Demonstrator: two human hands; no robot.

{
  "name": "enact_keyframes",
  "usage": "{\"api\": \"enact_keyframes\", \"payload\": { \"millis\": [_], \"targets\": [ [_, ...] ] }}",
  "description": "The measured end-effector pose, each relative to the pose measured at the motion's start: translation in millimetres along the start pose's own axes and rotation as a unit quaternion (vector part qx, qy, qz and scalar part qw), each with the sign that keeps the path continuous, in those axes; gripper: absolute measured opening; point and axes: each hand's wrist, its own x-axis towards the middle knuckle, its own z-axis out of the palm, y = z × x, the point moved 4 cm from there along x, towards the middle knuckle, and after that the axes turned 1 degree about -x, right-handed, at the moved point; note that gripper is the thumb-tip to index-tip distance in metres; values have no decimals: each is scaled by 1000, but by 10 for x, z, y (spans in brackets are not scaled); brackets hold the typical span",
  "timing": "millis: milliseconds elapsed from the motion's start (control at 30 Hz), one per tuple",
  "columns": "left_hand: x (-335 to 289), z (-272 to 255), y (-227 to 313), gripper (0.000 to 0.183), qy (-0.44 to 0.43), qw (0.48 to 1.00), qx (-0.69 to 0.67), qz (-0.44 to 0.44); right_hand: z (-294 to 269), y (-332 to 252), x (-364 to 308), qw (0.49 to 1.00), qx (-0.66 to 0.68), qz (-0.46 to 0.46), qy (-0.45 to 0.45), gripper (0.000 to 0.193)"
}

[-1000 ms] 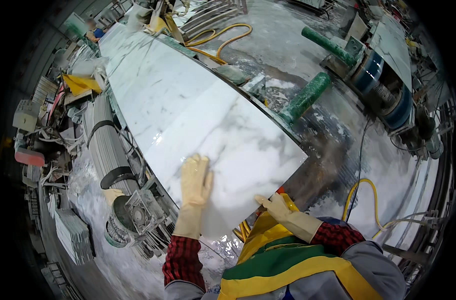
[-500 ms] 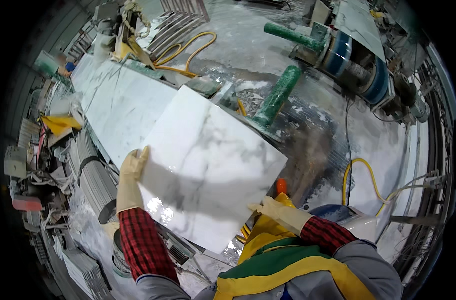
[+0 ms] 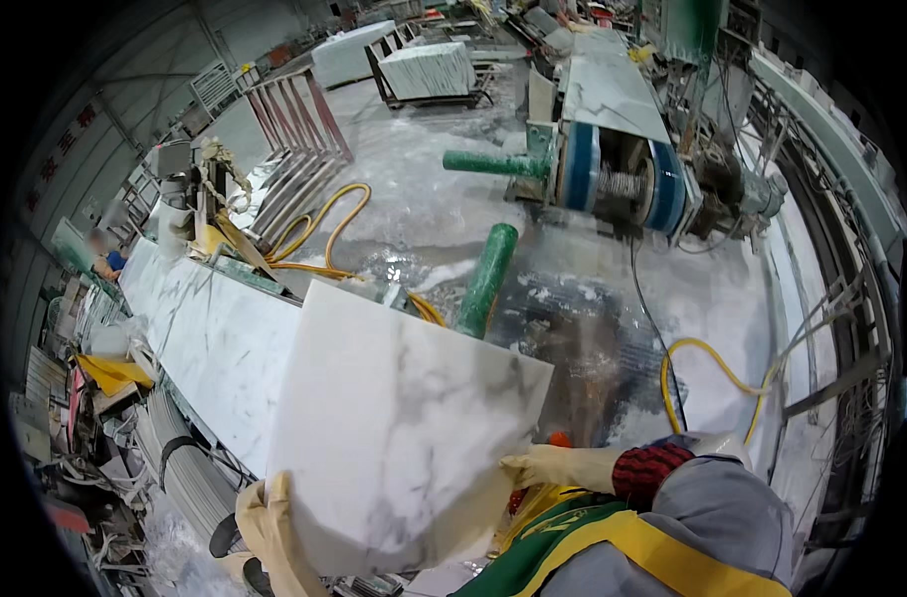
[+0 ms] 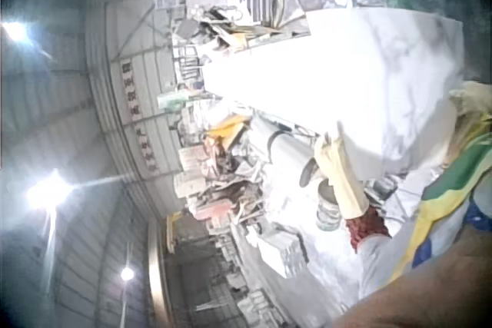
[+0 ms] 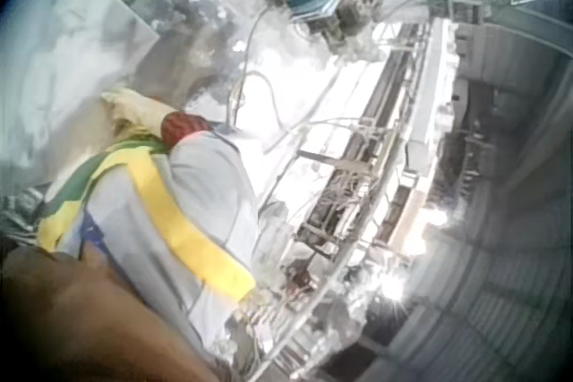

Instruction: The person repeatedly lifts and places large white marble slabs onto a conveyor system in a factory. They wear gloves and handle the slabs one at a time, positioning them on rollers and moving them along the line.

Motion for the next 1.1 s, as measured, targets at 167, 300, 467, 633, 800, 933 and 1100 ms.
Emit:
{"api": "enact_keyframes", "payload": {
  "millis": [167, 300, 467, 633, 800, 933, 1100],
  "targets": [
    [-211, 329, 51, 38, 36, 994, -68, 73, 64, -1427, -776, 966, -140, -75, 204, 47],
    [-170, 1149, 274, 30, 3, 982, -179, 60, -384, -2291, -1374, 936, -131, -152, 288, 36],
    [-71, 2563, 954, 55, 4, 996, -84, 38, -1543, -3173, -2009, 889, -168, -303, 299, 35],
    [-85, 4152, 1423, 57, -93, 981, -166, -48, -2231, -3821, -2723, 835, -67, -403, 368, 40],
    [-558, 5250, 2294, 66, -216, 967, -65, -121, -3371, -3878, -3185, 836, 12, -395, 381, 45],
    [-546, 5942, 2478, 70, -299, 944, -56, -127, -3887, -3768, -3378, 829, 16, -328, 452, 45],
    [-604, 6594, 2994, 63, -361, 929, -40, -77, -4811, -3524, -3335, 815, 57, -285, 502, 40]
  ]
}}
